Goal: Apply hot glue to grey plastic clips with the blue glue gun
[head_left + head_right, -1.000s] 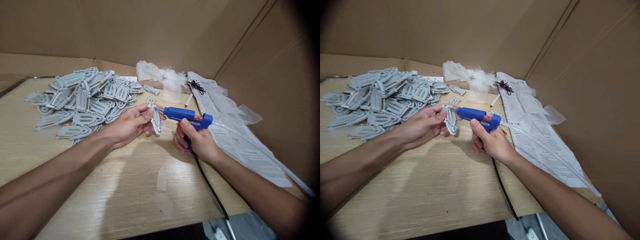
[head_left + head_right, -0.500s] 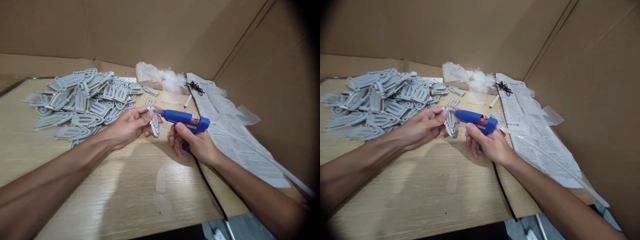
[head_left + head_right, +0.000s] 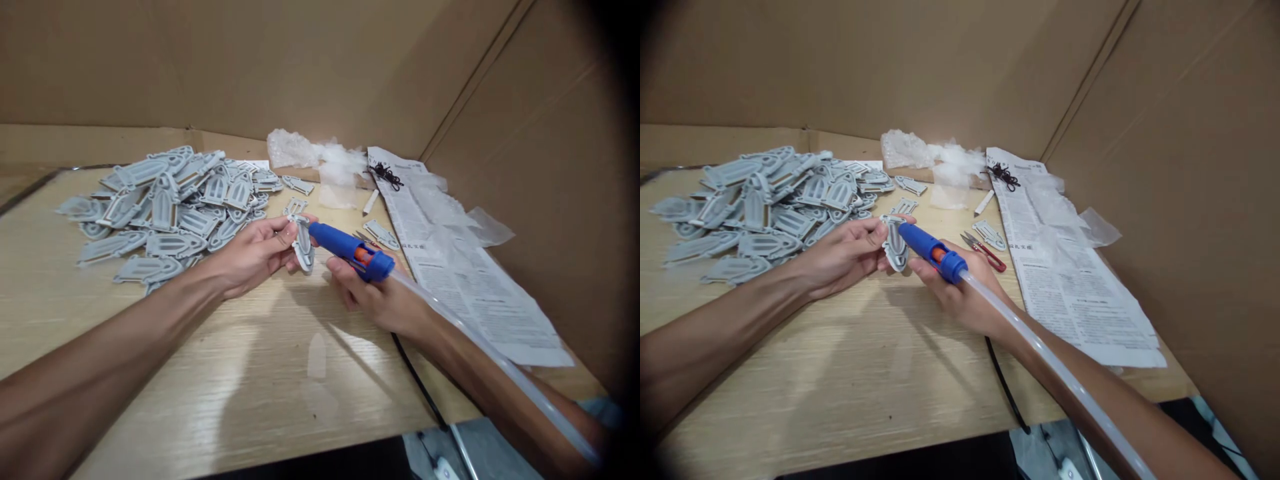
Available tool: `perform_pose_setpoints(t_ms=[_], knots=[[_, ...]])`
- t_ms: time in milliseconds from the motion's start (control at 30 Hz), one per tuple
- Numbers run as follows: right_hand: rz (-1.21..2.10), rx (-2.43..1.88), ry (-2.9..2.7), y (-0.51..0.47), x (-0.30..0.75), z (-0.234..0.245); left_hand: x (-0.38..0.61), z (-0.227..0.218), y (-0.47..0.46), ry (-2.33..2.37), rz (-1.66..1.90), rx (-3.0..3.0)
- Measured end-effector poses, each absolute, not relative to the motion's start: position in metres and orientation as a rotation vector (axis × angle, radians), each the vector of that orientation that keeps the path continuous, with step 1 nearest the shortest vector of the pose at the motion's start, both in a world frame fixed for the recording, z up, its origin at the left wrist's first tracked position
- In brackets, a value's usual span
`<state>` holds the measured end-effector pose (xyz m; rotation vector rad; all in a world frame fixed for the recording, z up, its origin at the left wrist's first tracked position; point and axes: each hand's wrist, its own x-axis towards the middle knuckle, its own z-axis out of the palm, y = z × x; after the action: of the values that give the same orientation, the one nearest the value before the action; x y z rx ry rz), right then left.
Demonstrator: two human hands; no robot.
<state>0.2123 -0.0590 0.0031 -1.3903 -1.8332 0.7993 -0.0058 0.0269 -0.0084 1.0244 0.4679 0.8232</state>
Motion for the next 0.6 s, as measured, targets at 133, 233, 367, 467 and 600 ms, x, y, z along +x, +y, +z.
perform_pose_setpoints(t_ms=[133, 233, 367, 467, 600], knots=[[0.428, -1.299, -1.899, -0.056, 0.209, 0.002, -0.008, -0.01, 0.029, 0.495, 0.824, 1.009], [0.261, -1.357, -1.786, -0.05, 0.212, 0.002, -0.01, -0.009, 0.029, 0.507, 0.815, 1.006], [0.2, -1.512, -1.56, -0.041, 0.228, 0.007, -0.01, -0.01, 0.028, 0.539, 0.808, 0.997], [0.312, -1.59, -1.396, -0.033, 0.241, 0.011, -0.008, -0.009, 0.028, 0.549, 0.83, 1.002], [0.518, -1.629, -1.21, -0.022, 0.255, 0.009, -0.016, 0.005, 0.034, 0.61, 0.966, 1.037]])
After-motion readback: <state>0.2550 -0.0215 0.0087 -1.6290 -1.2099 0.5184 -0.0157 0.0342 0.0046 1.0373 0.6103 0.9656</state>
